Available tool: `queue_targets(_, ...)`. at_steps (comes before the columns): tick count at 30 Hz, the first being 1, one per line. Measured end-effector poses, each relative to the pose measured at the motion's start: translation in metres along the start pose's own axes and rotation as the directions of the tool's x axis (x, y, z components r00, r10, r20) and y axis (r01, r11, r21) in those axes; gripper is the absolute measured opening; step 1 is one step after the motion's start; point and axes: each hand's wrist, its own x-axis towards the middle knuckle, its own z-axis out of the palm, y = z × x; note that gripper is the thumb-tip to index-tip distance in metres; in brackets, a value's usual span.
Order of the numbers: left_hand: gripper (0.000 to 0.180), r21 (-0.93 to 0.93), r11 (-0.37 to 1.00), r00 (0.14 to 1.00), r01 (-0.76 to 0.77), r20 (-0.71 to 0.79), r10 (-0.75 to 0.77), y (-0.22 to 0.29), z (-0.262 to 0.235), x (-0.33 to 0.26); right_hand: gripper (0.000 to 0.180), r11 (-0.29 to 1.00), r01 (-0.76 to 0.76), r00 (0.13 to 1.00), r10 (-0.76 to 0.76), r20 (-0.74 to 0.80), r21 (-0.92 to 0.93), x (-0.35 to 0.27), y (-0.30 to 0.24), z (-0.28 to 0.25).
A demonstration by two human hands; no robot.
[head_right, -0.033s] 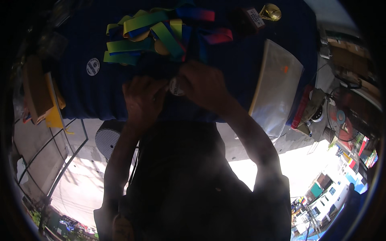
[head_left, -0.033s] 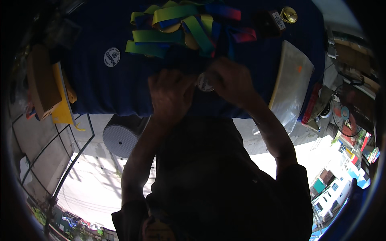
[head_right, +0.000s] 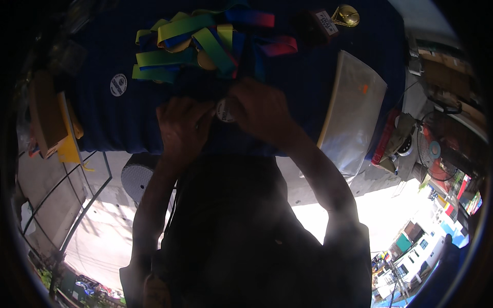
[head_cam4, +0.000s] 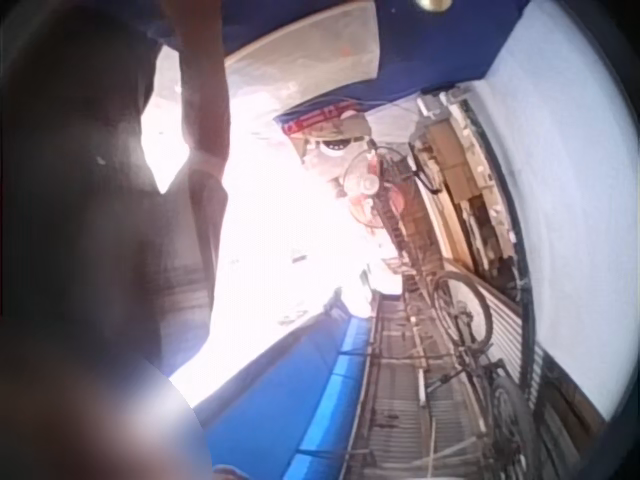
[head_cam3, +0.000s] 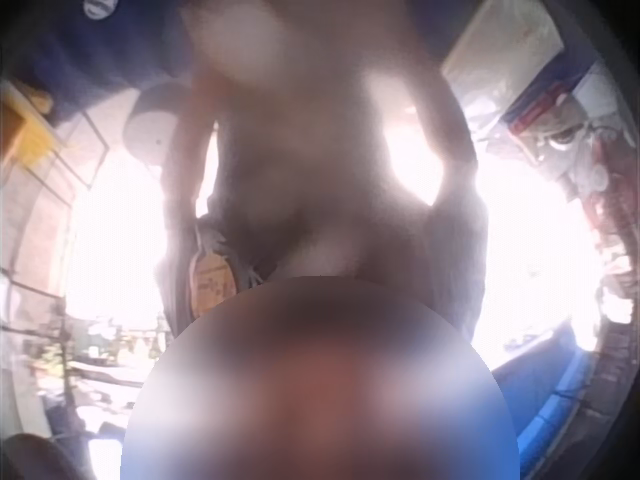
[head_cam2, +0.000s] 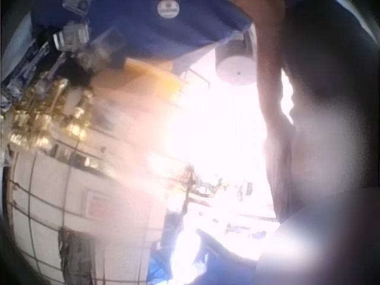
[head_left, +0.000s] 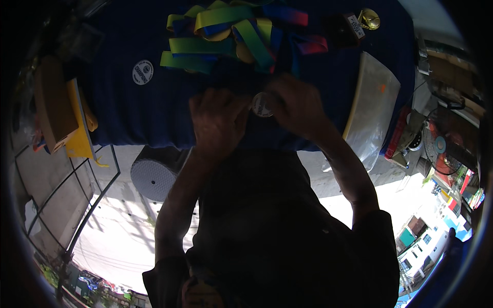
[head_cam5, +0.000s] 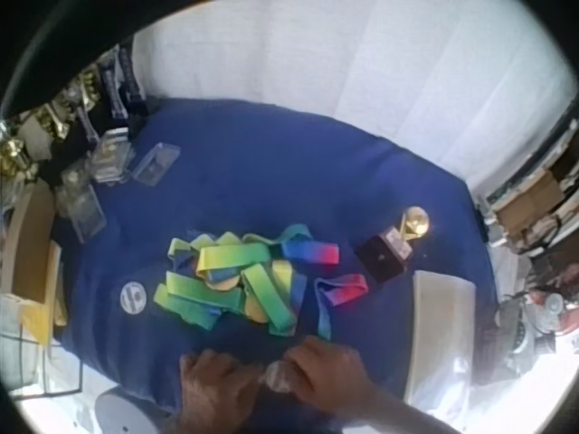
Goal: The person retrieves packaged medals from a shelf, unpacks them at a blue-covered table, and assembles each medal by attaching a ribbon and a circular label. The person handles medals, ribbons, and labels one at a time, placing finished units on the table.
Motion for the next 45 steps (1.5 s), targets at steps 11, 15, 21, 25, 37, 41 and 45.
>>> queue_targets(11, 0.019, -0.013, 0.999, 0.999, -0.037, 0.018, 0.037, -0.003, -0.001, 0.002, 0.017, 1.000, 0.021, 0.999, -0.021, -0.048, -0.002, -0.005, 0.008, 0.006)
queue_targets(15, 0.021, -0.018, 0.997, 0.997, -0.074, 0.006, 0.074, -0.004, -0.003, 0.000, 0.014, 0.999, 0.035, 0.997, -0.035, -0.066, -0.006, -0.007, 0.002, 0.008)
queue_targets(21, 0.021, -0.010, 0.999, 0.999, -0.041, 0.036, 0.041, -0.003, -0.004, 0.000, 0.018, 0.999, 0.035, 0.998, -0.037, -0.055, -0.036, -0.003, -0.001, 0.008)
queue_targets(25, 0.020, -0.011, 0.998, 0.998, -0.057, 0.038, 0.058, -0.002, -0.003, 0.000, 0.019, 0.998, 0.028, 0.999, -0.029, -0.023, -0.052, -0.002, -0.003, 0.008)
queue_targets(37, 0.017, 0.014, 0.998, 0.998, -0.063, 0.002, 0.063, -0.002, 0.000, -0.001, 0.017, 0.994, 0.056, 0.993, -0.065, -0.098, -0.091, 0.001, -0.009, 0.011)
queue_targets(41, 0.016, 0.006, 0.998, 0.998, -0.062, -0.008, 0.062, -0.003, 0.000, -0.002, 0.018, 0.989, 0.131, 0.986, -0.137, -0.093, -0.066, 0.001, -0.009, 0.013)
queue_targets(45, 0.017, 0.016, 0.998, 0.998, -0.062, 0.018, 0.062, -0.003, 0.001, -0.002, 0.017, 0.992, 0.062, 0.992, -0.074, -0.104, -0.108, 0.001, -0.009, 0.016)
